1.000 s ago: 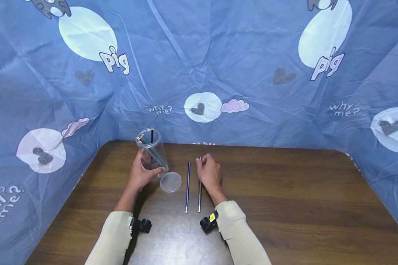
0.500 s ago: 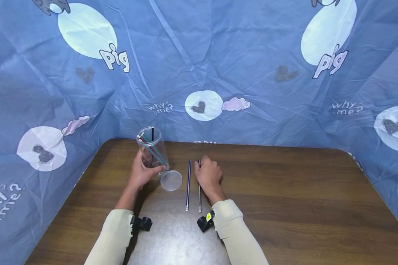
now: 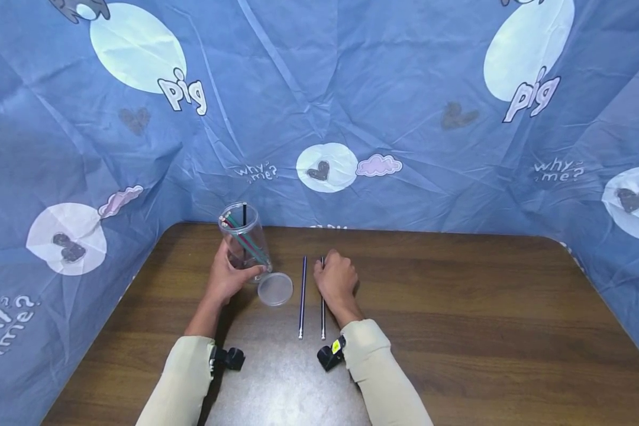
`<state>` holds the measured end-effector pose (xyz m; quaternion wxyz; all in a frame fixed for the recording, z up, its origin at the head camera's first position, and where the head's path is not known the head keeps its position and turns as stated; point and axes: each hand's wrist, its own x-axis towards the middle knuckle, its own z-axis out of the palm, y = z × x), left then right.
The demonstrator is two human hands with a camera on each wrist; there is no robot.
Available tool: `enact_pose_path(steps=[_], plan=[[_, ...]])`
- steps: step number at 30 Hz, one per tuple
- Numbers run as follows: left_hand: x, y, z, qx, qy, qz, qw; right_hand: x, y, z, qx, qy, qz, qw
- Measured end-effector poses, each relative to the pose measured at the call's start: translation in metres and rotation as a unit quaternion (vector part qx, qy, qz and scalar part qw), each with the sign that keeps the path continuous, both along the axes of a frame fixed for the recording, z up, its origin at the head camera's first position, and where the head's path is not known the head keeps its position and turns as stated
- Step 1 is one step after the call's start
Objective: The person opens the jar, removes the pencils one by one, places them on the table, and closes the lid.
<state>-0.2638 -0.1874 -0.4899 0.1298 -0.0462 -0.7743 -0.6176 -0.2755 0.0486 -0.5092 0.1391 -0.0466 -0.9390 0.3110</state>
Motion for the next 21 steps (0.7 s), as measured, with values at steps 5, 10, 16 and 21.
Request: enact_pose_path(steps=[5,10,16,21], plan=[[0.0,0.001,0.002,-0.004,-0.008,0.007,0.9999,0.0,0.001,0.0,-0.001,0.003,-0.001,1.0],[0.003,0.0,0.001,-0.019,-0.022,0.019,0.9994,0.001,0.001,0.001,-0.01,-0.004,0.003,0.9999],[0.002,0.0,0.001,-0.014,-0.025,0.019,0.9994,0.003,0.002,0.009,-0.034,-0.021,-0.001,0.9992],[0.0,0.002,0.0,-0.005,-0.007,0.017,0.9998,0.004,0.0,0.018,-0.057,-0.03,-0.006,0.9979]])
